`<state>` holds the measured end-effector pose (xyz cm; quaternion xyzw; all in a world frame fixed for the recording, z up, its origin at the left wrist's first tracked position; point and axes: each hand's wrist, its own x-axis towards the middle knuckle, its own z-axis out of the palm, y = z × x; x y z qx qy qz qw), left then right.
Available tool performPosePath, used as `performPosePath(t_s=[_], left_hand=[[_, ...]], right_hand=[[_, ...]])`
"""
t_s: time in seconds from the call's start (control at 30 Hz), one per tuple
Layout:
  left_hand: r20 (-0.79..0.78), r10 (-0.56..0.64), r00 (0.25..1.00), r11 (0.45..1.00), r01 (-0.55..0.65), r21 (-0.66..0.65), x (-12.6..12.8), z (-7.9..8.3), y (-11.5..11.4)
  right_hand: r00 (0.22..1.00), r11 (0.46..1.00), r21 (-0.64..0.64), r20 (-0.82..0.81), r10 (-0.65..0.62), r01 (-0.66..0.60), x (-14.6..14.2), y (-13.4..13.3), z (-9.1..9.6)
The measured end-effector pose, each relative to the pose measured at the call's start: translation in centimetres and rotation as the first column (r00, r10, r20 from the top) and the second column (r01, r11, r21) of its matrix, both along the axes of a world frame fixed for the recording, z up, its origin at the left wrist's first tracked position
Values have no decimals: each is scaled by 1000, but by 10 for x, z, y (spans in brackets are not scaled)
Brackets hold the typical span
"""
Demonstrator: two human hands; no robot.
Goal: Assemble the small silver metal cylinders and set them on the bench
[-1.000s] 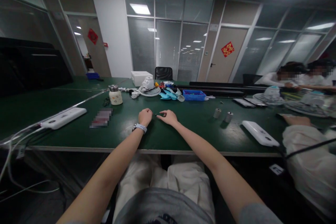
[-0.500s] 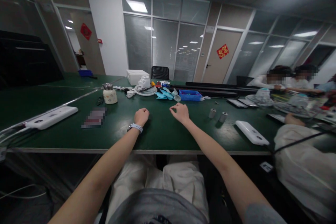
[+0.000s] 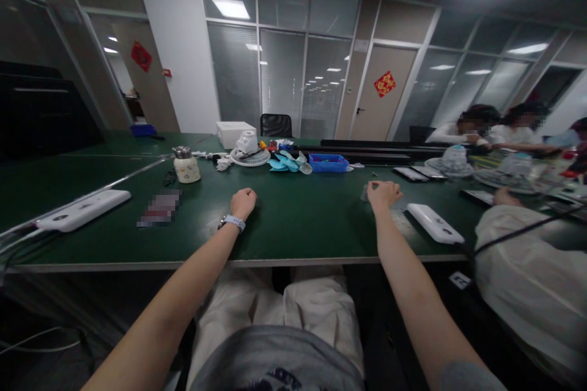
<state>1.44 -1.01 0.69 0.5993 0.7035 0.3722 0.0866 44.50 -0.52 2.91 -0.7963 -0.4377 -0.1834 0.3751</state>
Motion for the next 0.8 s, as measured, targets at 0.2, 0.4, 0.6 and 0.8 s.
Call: performPosePath(t_s=[0.2, 0.4, 0.6, 0.8], left_hand=[[18, 0, 1000, 1000, 0, -4, 0, 0, -2], [15, -12, 1000, 1000, 12, -6, 0, 0, -1], [18, -5, 1000, 1000, 5, -6, 0, -1, 0], [12, -1, 1000, 1000, 1, -19, 1, 0, -1]], right_hand=[[999, 999, -36, -52, 3, -5, -2, -1, 1], [943, 966, 179, -309, -125, 187, -6, -1, -7], [853, 964, 83, -488, -183, 254, -5, 3, -26], [807, 932, 150, -557, -195, 329, 7, 7, -27]])
